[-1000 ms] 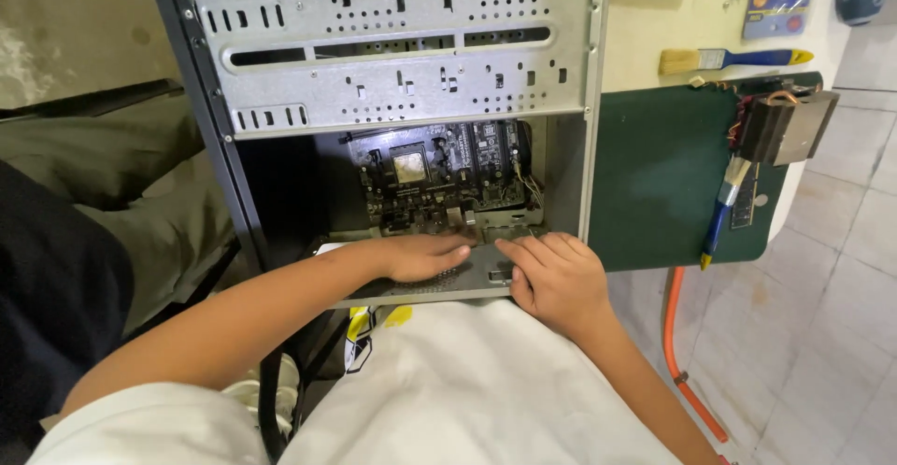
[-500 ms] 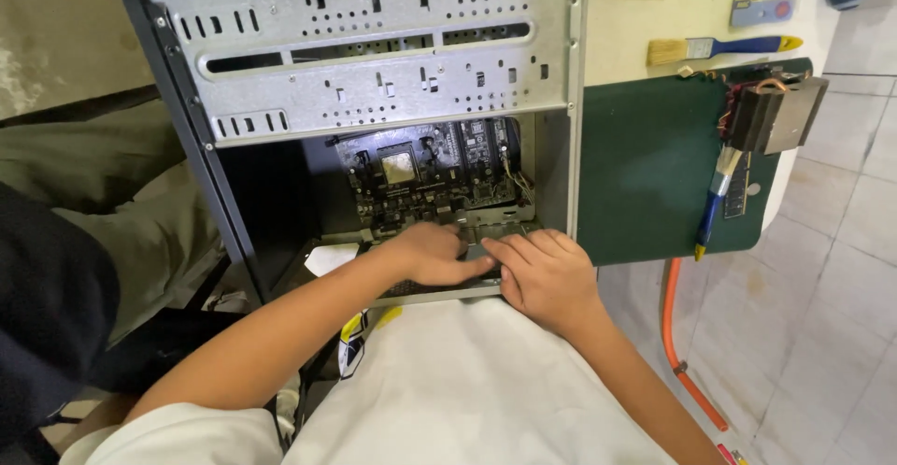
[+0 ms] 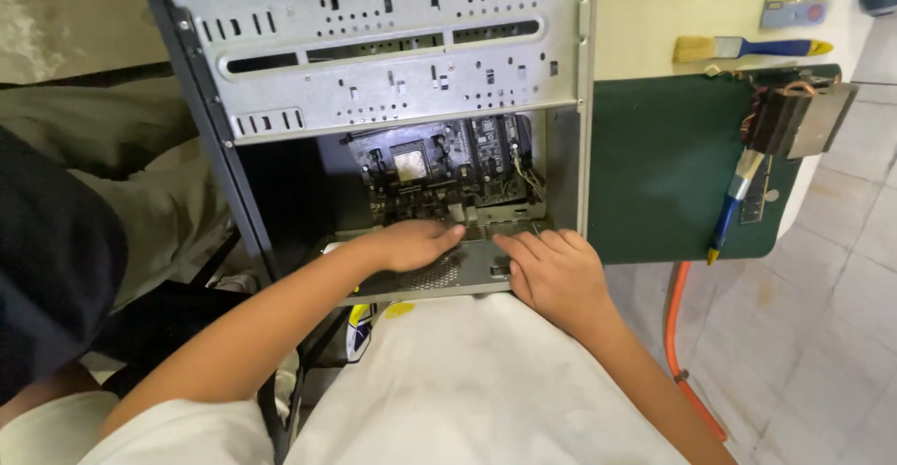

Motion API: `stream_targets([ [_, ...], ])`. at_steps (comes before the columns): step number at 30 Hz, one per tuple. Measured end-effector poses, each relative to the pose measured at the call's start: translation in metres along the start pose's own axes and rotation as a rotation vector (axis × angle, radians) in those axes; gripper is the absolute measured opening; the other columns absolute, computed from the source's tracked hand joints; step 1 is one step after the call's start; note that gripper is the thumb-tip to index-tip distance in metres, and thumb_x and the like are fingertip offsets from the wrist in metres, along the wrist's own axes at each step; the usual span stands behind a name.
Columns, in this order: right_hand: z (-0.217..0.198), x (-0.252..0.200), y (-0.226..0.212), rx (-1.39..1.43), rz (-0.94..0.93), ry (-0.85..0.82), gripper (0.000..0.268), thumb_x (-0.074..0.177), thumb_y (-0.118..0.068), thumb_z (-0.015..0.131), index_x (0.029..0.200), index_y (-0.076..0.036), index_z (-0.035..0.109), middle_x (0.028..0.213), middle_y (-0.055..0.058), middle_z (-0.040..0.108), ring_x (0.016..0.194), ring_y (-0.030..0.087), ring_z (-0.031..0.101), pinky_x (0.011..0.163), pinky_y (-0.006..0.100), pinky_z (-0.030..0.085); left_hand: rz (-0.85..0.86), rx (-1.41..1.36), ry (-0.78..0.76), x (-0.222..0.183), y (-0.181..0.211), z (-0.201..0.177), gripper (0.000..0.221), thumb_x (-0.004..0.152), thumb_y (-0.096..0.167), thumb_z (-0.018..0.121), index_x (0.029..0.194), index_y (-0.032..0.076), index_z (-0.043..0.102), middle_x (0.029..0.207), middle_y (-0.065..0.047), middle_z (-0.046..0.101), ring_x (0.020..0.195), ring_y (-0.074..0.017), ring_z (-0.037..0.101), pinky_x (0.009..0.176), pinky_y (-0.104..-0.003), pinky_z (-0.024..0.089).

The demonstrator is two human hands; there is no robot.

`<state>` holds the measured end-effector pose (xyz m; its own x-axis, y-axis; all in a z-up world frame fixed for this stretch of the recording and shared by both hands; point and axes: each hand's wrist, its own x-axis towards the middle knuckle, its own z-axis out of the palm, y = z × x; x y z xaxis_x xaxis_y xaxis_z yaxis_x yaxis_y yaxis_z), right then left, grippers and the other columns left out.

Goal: Reinstalling a power supply unit and securing internal components inside a desktop computer case using a screwdriver.

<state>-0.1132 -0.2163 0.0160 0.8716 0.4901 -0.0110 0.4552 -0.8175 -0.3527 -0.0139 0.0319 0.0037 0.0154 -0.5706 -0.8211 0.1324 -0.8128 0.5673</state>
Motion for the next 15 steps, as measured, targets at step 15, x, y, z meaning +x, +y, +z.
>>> stream_targets([
  [15,0.006,-0.008,-0.001,-0.017,0.04,-0.029,0.038,0.105,-0.032,0.034,0.118,-0.025,0.069,0.081,-0.004,0.064,0.067,0.014,0.059,0.077,0.03,0.043,-0.108,0.098,0.129,-0.01,-0.036,0.026,0.087,0.104,0.058,0.004,0.136,0.003,0.064,0.149,-0.02,0.056,0.14,-0.04,0.05,0.115,-0.056,0.038],
])
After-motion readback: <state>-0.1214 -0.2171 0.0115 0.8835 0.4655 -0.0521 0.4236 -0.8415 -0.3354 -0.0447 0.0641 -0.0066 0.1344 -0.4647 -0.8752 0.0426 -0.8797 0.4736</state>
